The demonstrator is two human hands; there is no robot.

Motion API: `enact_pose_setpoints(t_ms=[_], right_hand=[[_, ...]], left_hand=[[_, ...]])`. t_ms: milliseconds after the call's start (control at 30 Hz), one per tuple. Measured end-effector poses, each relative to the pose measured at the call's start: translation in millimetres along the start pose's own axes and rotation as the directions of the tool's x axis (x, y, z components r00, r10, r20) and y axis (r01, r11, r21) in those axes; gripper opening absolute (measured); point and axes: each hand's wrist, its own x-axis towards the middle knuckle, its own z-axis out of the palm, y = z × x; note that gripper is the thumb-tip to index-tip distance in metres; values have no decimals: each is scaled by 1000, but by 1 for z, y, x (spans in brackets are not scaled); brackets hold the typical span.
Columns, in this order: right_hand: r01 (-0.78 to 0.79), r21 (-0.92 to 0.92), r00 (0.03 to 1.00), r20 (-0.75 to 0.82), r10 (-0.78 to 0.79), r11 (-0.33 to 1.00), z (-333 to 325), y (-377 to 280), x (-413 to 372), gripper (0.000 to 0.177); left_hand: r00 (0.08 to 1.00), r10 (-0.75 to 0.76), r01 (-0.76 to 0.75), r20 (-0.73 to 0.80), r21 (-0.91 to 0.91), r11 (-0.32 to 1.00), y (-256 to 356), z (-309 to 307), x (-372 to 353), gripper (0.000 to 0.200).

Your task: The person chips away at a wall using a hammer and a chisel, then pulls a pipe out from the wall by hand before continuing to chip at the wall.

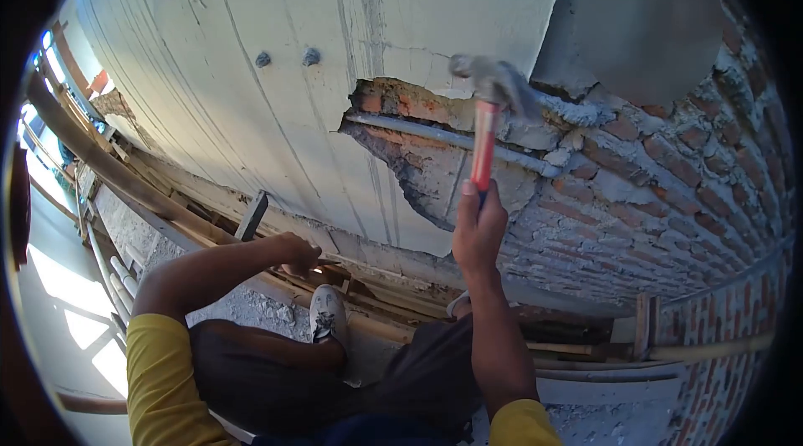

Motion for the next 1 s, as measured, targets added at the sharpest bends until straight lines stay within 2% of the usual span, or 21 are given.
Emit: enact_pose_setpoints(t_ms=[33, 67, 133, 167, 200, 267, 300, 367, 400, 433, 500, 533, 567, 600, 667, 767, 800, 867, 933, 967, 1000], right_hand=[[-17, 151, 999, -42, 24, 988, 2, -5, -4, 31], [118, 270, 991, -87, -98, 956, 5, -14, -2, 31], [366, 459, 930, -218, -297, 809, 8, -27, 1, 32], [491, 426, 870, -278, -407, 760, 11, -22, 7, 33], [457, 268, 884, -240, -400, 848, 12, 1, 13, 34], [350, -80, 917, -173, -359, 933, 11, 49, 18, 35], [207, -319, 976, 2, -218, 925, 17, 19, 22, 36], [0, -458, 974, 202, 104, 889, 21, 21, 4, 36], [13, -411, 969, 232, 91, 912, 25, 19, -12, 35], [27, -364, 961, 265, 76, 931, 29, 16, -27, 34], [4, -267, 963, 259, 68, 964, 35, 1, -49, 32], [-21, -218, 965, 253, 77, 976, 36, -3, -58, 31], [94, -173, 983, 173, -63, 980, 38, 0, -57, 26], [100, -76, 990, 102, -92, 992, 37, 3, -53, 24], [150, 125, 988, -49, -145, 981, 35, 9, -40, 22], [113, 453, 975, -224, -10, 884, 36, -8, -16, 21], [96, 437, 979, -204, -5, 894, 33, -13, -15, 22], [65, 405, 986, -168, 5, 912, 26, -24, -13, 24], [-74, 506, 993, -39, 108, 859, 17, -46, -11, 29], [-146, 548, 987, 29, 156, 823, 13, -51, -11, 32], [-13, 524, 998, -46, 43, 852, 15, -47, -9, 34]], left_hand=[[997, 47, -48, -54, -22, 999, -6, 11, 6, 43], [991, 106, -106, -78, -1, 994, -11, 20, 13, 41], [966, 232, -228, -115, 48, 972, -25, 55, 48, 41], [946, 293, -285, -136, 74, 956, -37, 79, 73, 43], [922, 353, -340, -158, 103, 935, -48, 102, 97, 44], [931, 356, -343, -83, 138, 929, -28, 84, 28, 48], [969, 243, -233, -39, 178, 956, -20, 84, 17, 50], [977, 203, -214, 71, 211, 954, -21, 113, 43, 49], [978, 173, -197, 120, 232, 953, -27, 123, 53, 49], [985, 148, -164, 92, 196, 967, -28, 127, 54, 50], [991, 119, -127, 65, 127, 984, -23, 139, 56, 52], [987, 118, -129, 108, 101, 987, -23, 145, 59, 53], [982, 114, -126, 149, 76, 989, -24, 149, 63, 55], [978, 104, -115, 181, 54, 992, -28, 151, 66, 56], [988, 99, -102, 121, 15, 995, -35, 162, 68, 57], [991, 56, -44, 125, -97, 994, -33, 168, 63, 58], [989, 33, -13, 143, -140, 990, -33, 170, 60, 58], [990, 63, -41, 122, -178, 983, -34, 172, 55, 55], [987, 52, -13, 154, -243, 970, -21, 151, 27, 54], [990, 56, -18, 129, -276, 961, -24, 161, 37, 51], [992, 69, -44, 103, -234, 971, -26, 171, 45, 51]])
